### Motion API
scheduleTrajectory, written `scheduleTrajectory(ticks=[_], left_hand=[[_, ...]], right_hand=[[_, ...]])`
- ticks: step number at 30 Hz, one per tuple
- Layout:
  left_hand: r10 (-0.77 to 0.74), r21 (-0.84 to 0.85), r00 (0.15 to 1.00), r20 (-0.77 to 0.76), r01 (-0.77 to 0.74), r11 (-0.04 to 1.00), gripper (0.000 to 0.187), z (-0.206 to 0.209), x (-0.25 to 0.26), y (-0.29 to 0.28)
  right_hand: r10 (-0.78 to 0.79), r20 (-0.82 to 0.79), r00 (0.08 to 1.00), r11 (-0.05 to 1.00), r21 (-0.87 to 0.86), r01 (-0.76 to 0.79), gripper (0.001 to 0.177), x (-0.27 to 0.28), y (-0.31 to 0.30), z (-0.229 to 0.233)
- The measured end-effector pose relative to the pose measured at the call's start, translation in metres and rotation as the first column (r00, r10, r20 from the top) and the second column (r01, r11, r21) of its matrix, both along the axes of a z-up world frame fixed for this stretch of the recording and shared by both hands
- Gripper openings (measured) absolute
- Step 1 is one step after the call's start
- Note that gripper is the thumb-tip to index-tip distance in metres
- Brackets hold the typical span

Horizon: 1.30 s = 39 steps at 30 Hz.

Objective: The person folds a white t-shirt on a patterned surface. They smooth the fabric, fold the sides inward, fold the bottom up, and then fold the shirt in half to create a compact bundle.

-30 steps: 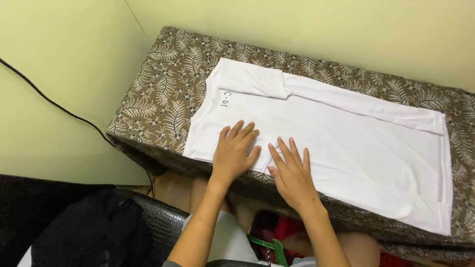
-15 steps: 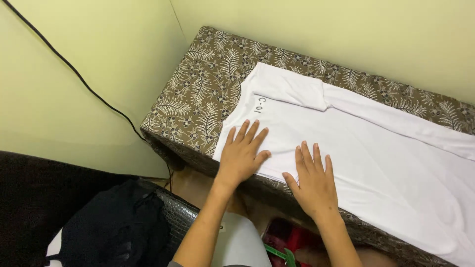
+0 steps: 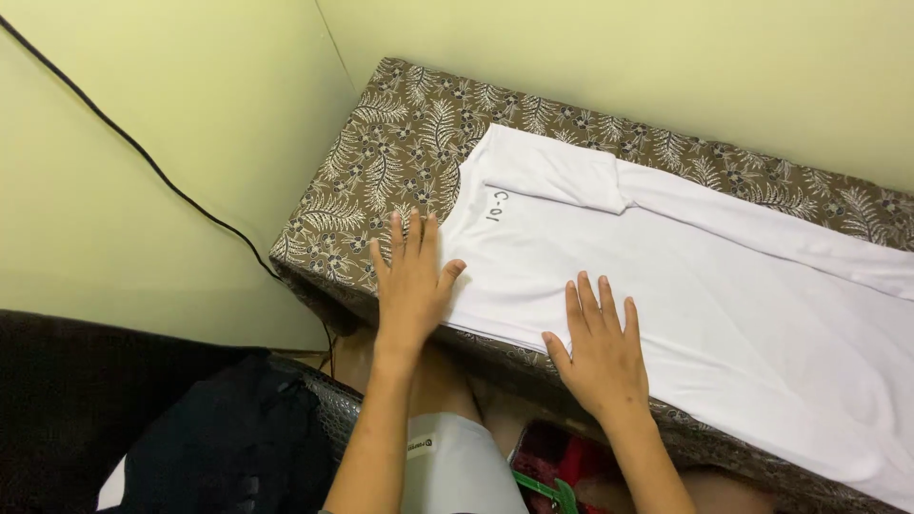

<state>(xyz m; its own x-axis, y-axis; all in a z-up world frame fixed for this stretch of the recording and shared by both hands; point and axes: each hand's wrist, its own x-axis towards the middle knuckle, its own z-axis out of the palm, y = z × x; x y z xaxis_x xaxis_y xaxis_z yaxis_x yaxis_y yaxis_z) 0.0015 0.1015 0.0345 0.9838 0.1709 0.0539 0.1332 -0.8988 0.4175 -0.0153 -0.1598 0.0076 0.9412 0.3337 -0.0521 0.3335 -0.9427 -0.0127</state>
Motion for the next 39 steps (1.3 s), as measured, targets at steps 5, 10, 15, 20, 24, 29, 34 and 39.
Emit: scheduleTrajectory(ticks=[5,10,15,20,24,29,34,39], left_hand=[[-0.323,-0.006,0.942,0.088,0.324,0.946,0.066,-0.010,0.000,-0.092],[-0.412,0.019,0.910,0.040,0.412,0.911,0.059,-0.014,0.008,-0.111],[-0.385,-0.030,0.918,-0.097,0.384,0.923,0.062,0.000,0.006,-0.110],[-0.369,0.010,0.921,-0.125,0.373,0.928,0.062,-0.007,0.006,-0.115],[-0.342,0.040,0.931,-0.129,0.350,0.936,0.060,-0.004,0.004,-0.117],[-0.286,0.060,0.951,-0.115,0.294,0.954,0.060,-0.011,0.015,-0.147],[-0.461,0.085,0.887,-0.037,0.462,0.883,0.061,-0.013,0.025,-0.245],[-0.670,0.067,0.743,-0.011,0.669,0.741,0.064,-0.027,0.017,-0.333]], right_hand=[[0.000,0.028,1.000,1.000,-0.001,0.000,0.072,-0.003,0.001,0.004],[-0.029,-0.069,0.997,0.998,0.052,0.033,0.068,0.003,0.000,0.017],[-0.094,-0.156,0.983,0.978,0.168,0.120,0.070,0.001,-0.016,0.023],[-0.419,-0.180,0.890,0.876,0.178,0.449,0.073,0.003,-0.126,0.020],[-0.603,-0.097,0.792,0.775,0.162,0.610,0.079,-0.011,-0.217,0.008],[-0.615,-0.076,0.785,0.774,0.131,0.620,0.075,-0.013,-0.229,0.005],[-0.607,-0.064,0.792,0.784,0.115,0.610,0.074,-0.012,-0.225,0.004],[-0.592,-0.097,0.800,0.792,0.116,0.600,0.071,-0.018,-0.222,0.021]])
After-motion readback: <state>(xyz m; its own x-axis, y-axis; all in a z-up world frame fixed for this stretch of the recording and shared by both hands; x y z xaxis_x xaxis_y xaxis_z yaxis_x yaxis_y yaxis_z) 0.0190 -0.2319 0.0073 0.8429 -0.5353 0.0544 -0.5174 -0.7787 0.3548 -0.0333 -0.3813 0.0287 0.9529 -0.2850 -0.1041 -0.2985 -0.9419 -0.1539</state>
